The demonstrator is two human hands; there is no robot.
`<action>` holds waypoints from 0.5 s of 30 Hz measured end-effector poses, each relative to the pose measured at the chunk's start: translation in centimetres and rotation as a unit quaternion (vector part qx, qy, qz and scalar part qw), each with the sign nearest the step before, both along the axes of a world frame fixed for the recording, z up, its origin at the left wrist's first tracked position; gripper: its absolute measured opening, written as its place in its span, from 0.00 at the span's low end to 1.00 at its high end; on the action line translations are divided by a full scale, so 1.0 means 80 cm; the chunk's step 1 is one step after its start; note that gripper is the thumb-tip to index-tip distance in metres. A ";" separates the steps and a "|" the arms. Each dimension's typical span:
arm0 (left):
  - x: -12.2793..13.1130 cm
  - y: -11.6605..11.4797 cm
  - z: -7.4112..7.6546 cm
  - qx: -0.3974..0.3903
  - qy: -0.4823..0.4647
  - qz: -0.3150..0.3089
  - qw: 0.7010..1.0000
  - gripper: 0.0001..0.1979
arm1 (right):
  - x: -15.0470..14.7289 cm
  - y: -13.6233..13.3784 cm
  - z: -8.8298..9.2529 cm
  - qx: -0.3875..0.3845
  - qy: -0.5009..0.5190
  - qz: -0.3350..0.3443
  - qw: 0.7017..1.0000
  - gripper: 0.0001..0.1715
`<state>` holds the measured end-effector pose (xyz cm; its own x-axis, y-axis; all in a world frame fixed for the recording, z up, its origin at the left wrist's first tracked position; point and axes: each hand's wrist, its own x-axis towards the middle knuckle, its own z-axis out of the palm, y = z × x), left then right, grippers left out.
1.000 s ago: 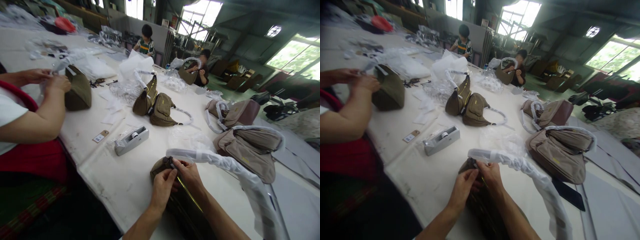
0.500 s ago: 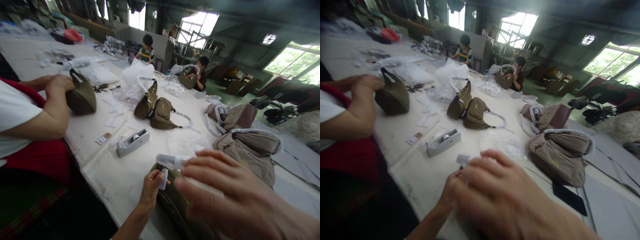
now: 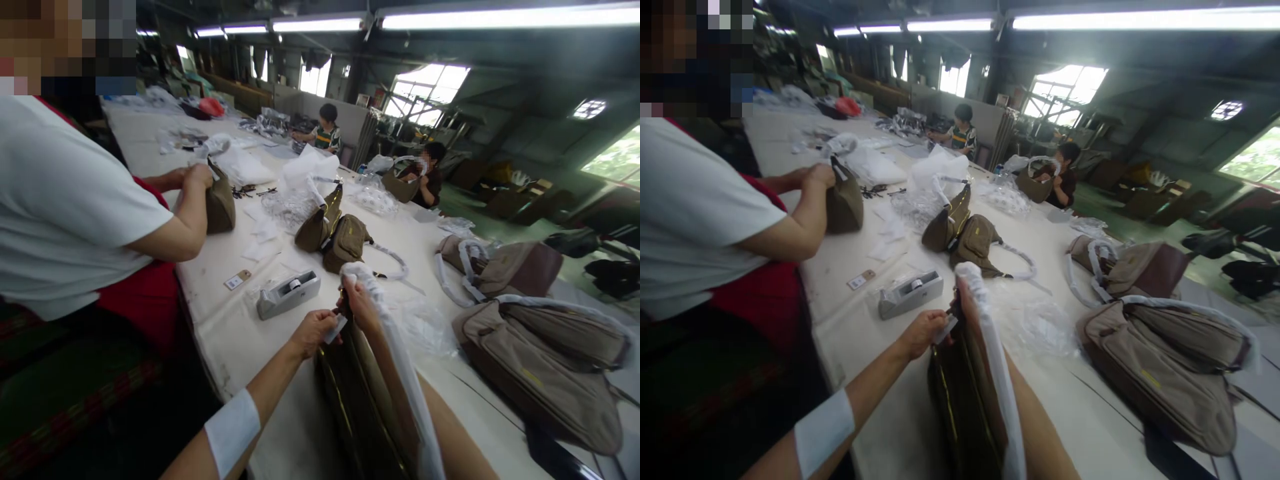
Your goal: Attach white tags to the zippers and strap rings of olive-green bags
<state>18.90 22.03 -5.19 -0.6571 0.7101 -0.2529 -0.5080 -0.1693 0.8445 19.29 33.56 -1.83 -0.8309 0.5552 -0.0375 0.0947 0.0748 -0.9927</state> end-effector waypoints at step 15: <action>-0.003 0.004 -0.018 -0.017 0.006 -0.178 0.984 0.17 | 0.105 0.049 0.009 0.049 -0.008 0.139 0.989 0.15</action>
